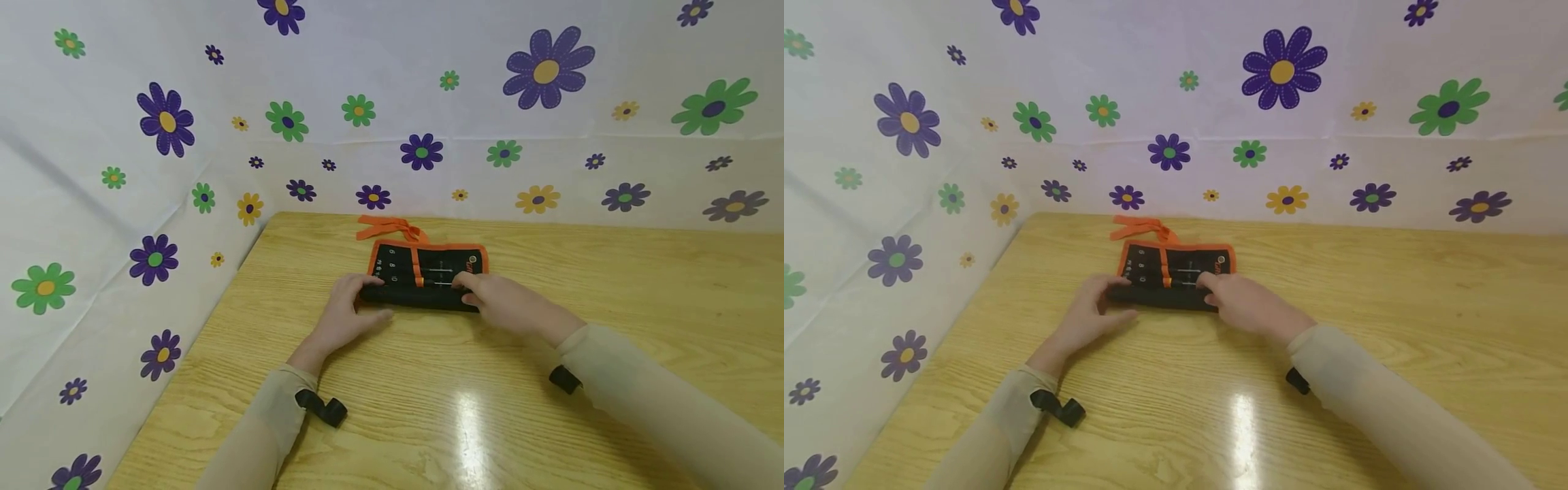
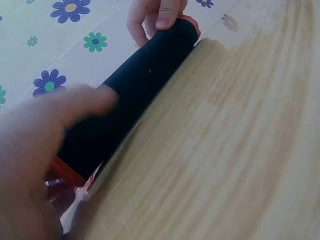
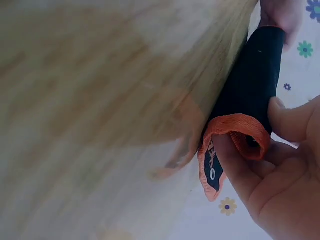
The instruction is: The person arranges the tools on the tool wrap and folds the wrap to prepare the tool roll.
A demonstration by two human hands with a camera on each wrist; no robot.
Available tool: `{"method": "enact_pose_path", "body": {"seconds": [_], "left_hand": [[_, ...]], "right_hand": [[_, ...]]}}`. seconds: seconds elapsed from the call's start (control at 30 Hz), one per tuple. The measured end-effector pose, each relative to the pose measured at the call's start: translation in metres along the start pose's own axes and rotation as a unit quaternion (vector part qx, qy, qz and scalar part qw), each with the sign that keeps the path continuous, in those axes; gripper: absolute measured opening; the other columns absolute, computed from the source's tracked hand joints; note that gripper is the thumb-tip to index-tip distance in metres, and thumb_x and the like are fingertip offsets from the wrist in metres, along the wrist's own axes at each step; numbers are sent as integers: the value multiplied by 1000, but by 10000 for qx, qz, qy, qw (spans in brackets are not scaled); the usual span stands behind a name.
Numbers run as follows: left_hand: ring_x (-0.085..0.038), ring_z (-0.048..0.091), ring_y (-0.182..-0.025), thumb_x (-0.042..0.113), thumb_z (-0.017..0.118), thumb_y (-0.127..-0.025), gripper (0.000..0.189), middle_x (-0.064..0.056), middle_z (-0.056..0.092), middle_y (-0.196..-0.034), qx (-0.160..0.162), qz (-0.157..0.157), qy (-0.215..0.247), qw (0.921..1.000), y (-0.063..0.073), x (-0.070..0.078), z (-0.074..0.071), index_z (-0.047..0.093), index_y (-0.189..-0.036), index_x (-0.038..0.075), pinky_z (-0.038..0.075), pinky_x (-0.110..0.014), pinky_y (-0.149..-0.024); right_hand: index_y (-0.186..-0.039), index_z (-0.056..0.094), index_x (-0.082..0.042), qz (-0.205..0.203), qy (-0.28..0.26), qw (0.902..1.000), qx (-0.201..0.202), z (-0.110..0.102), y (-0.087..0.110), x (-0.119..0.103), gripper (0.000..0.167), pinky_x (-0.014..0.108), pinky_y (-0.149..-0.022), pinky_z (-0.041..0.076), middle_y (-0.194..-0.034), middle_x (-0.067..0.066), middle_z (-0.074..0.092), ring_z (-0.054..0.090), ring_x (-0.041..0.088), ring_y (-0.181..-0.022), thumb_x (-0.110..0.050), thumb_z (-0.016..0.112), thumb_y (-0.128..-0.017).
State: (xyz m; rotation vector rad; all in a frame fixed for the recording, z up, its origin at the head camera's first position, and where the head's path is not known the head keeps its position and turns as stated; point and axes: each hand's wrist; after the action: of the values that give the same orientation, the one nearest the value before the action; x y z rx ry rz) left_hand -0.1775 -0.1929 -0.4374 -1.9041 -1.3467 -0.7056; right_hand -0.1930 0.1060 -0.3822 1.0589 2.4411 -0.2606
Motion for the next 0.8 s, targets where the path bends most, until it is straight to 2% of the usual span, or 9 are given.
{"method": "enact_pose_path", "body": {"seconds": [0.1, 0.23, 0.37, 0.43, 0.5, 0.6, 0.7, 0.8], "left_hand": [[-22, 44, -109, 26, 78, -81, 48, -5, 55, -120, -43, -67, 74, 9999, -1, 0, 1, 57, -122, 13, 39, -39, -90], [-20, 48, -97, 25, 74, -86, 40, -3, 57, -115, 22, -214, 481, 9986, -1, 2, 1, 57, -119, 12, 41, -33, -80], [-20, 47, -90, 27, 72, -87, 34, -4, 59, -106, -9, -122, 457, 9989, -1, 3, 1, 60, -115, 12, 39, -33, -75], [-21, 48, -91, 27, 70, -88, 31, -5, 59, -104, -30, -96, 385, 9992, -1, 4, 0, 61, -114, 12, 39, -34, -77], [-22, 50, -98, 27, 67, -90, 29, -6, 59, -108, -51, -165, 315, 9994, -1, 5, 0, 62, -114, 12, 41, -37, -84], [-22, 52, -103, 30, 63, -93, 28, -7, 60, -113, -45, -333, 380, 9987, -1, 5, 1, 62, -113, 12, 42, -40, -90], [-21, 53, -98, 34, 61, -94, 30, -6, 60, -114, 12, -514, 564, 9971, -1, 6, 1, 61, -114, 12, 43, -38, -87], [-20, 51, -85, 40, 59, -94, 32, -5, 59, -101, 87, -585, 656, 9961, -1, 6, 1, 61, -115, 16, 42, -35, -76]], "right_hand": [[-125, 52, 0, 248, -389, 9989, -121, -2, 1, 4, 27, 31, -72, 48, -112, 16, 65, 63, 20, -96, 2, 44, -99], [-127, 50, -4, 466, -710, 9962, -178, -5, 3, 8, 36, 40, -81, 48, -116, 19, 63, 59, 28, -110, 8, 36, -97], [-124, 53, -5, 518, -735, 9959, -128, -6, 4, 10, 39, 47, -90, 47, -116, 18, 63, 58, 30, -112, 10, 35, -94], [-122, 57, -5, 454, -570, 9973, -36, -7, 4, 11, 34, 47, -89, 48, -115, 17, 63, 59, 30, -109, 7, 38, -96], [-120, 61, -6, 217, -56, 9995, 201, -8, 6, 11, 28, 47, -87, 48, -115, 16, 63, 59, 31, -105, 0, 45, -98], [-119, 65, -6, -238, 654, 9963, 504, -8, 7, 12, 25, 47, -86, 48, -115, 15, 60, 58, 32, -103, -14, 54, -99], [-127, 62, -3, -568, 1099, 9907, 566, -7, 7, 13, 41, 43, -85, 47, -114, 14, 57, 54, 28, -98, -27, 63, -93], [-137, 51, 1, -654, 1215, 9895, 422, -5, 6, 13, 65, 38, -81, 47, -113, 13, 55, 51, 23, -94, -34, 71, -85]]}}
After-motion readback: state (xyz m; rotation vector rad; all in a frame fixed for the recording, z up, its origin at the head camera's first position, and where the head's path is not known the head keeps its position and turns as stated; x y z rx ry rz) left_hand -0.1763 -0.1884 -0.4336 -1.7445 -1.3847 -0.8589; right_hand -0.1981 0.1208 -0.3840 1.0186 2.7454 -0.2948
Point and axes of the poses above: each hand's wrist, its own y-axis away from the middle knuckle, its own z-axis out of the palm, x = y × z
